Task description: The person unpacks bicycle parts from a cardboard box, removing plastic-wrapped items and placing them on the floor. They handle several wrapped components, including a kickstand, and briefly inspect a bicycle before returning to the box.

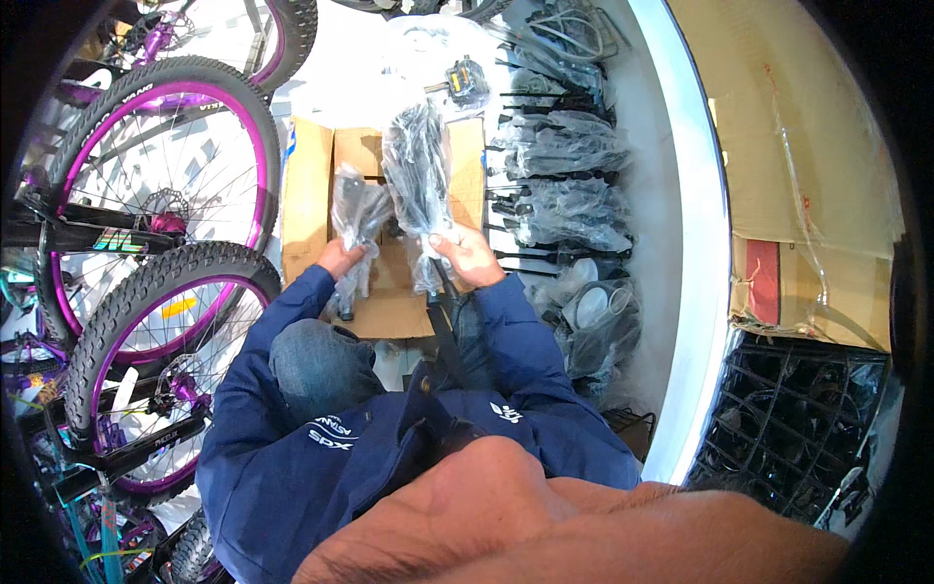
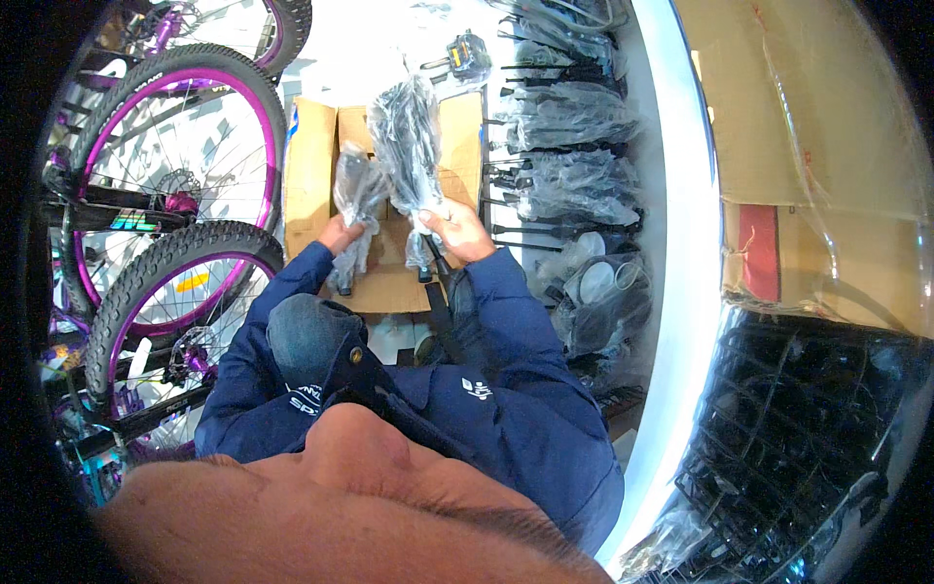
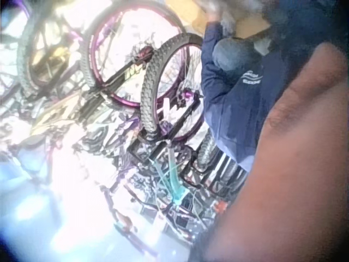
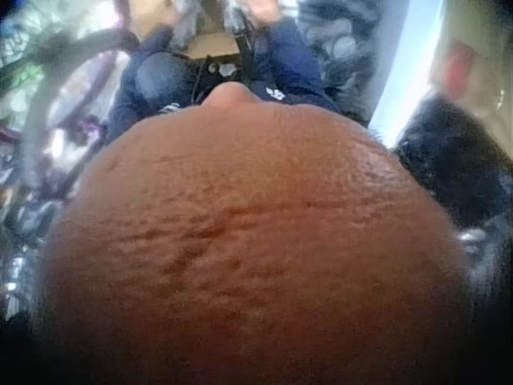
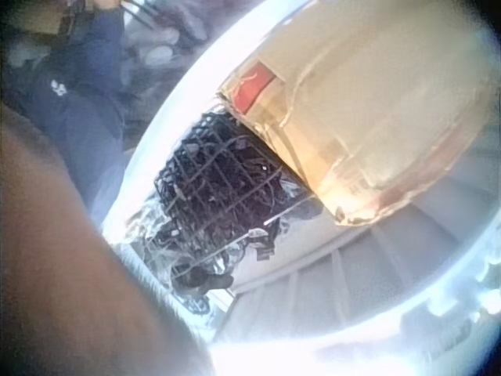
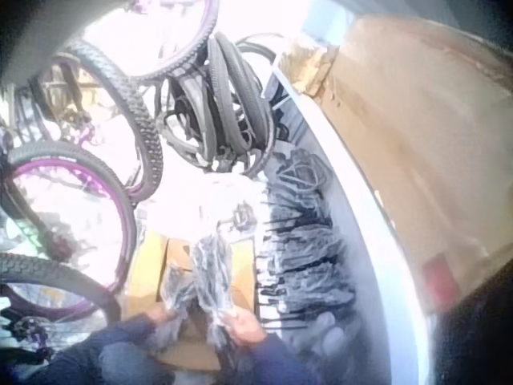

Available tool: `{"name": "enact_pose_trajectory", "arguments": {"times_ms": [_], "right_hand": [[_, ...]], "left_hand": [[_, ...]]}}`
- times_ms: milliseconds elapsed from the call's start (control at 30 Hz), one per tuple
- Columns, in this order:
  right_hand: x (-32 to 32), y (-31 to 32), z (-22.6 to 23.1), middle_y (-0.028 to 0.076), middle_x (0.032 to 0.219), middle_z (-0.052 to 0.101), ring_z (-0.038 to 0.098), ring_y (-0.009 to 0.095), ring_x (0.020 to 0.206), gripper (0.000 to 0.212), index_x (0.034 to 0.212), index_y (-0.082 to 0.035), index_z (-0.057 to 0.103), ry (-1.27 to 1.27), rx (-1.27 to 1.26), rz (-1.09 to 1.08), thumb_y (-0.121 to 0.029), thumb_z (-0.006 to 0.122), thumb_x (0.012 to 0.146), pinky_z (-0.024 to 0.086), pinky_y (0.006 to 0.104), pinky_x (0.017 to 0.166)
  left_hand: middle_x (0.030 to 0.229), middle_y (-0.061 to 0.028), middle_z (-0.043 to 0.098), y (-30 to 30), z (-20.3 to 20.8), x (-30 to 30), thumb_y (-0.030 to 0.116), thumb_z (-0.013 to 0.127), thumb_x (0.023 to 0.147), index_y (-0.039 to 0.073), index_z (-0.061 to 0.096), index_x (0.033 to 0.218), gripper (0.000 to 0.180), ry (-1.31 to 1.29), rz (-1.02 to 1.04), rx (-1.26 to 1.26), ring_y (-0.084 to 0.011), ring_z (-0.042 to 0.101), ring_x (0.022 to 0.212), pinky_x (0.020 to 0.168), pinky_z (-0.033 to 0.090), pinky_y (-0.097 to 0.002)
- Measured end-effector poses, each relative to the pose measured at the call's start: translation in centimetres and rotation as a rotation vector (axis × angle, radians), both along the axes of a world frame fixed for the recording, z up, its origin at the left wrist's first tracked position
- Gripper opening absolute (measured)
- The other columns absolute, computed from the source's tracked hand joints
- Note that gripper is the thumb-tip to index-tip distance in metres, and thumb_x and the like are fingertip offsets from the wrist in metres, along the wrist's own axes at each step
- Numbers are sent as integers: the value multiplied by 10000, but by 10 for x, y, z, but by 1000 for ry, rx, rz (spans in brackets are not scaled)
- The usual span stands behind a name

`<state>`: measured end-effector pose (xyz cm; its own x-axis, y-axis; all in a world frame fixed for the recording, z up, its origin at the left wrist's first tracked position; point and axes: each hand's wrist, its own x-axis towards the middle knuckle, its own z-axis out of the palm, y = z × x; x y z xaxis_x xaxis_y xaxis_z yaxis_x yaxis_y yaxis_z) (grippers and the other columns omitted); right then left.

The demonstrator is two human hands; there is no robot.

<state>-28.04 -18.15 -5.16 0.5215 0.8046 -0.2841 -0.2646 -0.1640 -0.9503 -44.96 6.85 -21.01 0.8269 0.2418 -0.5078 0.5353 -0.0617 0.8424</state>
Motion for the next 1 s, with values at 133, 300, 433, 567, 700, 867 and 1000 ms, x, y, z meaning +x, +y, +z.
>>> {"name": "enact_pose_trajectory", "arguments": {"times_ms": [133,300,433,567,700,867,1000], "right_hand": [[-16,14,7,40,1129,674,599,117,1017,368,1268,24,620,-47,16,37,-243,627,1014,478,291,918],[-24,29,42,65,1177,674,601,146,1061,404,1300,35,590,-153,104,66,-237,631,1004,475,320,950],[-21,42,84,105,1139,688,607,171,1074,514,1318,39,576,-532,-67,164,-260,718,924,502,337,915],[-15,45,118,238,1198,658,665,322,1087,686,1416,40,463,-556,138,220,-268,736,867,518,387,915],[-7,45,133,176,1488,468,478,233,1352,849,1521,86,287,88,403,223,-221,743,874,384,359,1124],[13,42,133,156,1400,535,524,211,1297,796,1456,53,406,109,428,359,-452,721,927,412,355,1100],[21,67,145,101,1238,602,605,149,1090,569,1398,14,464,-55,437,-7,-332,664,993,533,267,861]], "left_hand": [[1053,-94,703,9,39,4,360,686,947,6,627,1241,464,103,-209,155,-156,635,955,844,511,-323],[1424,-110,528,36,153,23,312,575,1038,53,278,1550,646,-351,100,-702,-282,556,1301,1070,497,-437],[1325,-122,624,21,226,60,310,572,1037,51,464,1433,485,-421,201,-931,-264,640,1182,1001,544,-447],[1258,-131,665,9,282,80,231,626,993,30,519,1383,451,-539,388,-843,-264,676,1108,953,566,-443],[1170,-129,699,3,325,81,229,609,1000,20,564,1315,380,-701,401,-931,-247,709,1006,875,597,-419],[1308,-152,643,-7,343,73,298,568,1023,27,497,1409,477,-834,424,-990,-291,667,1130,970,553,-457],[1366,-147,603,-5,331,69,327,567,1021,46,462,1454,527,-844,344,-1088,-291,612,1211,1039,494,-476]]}}
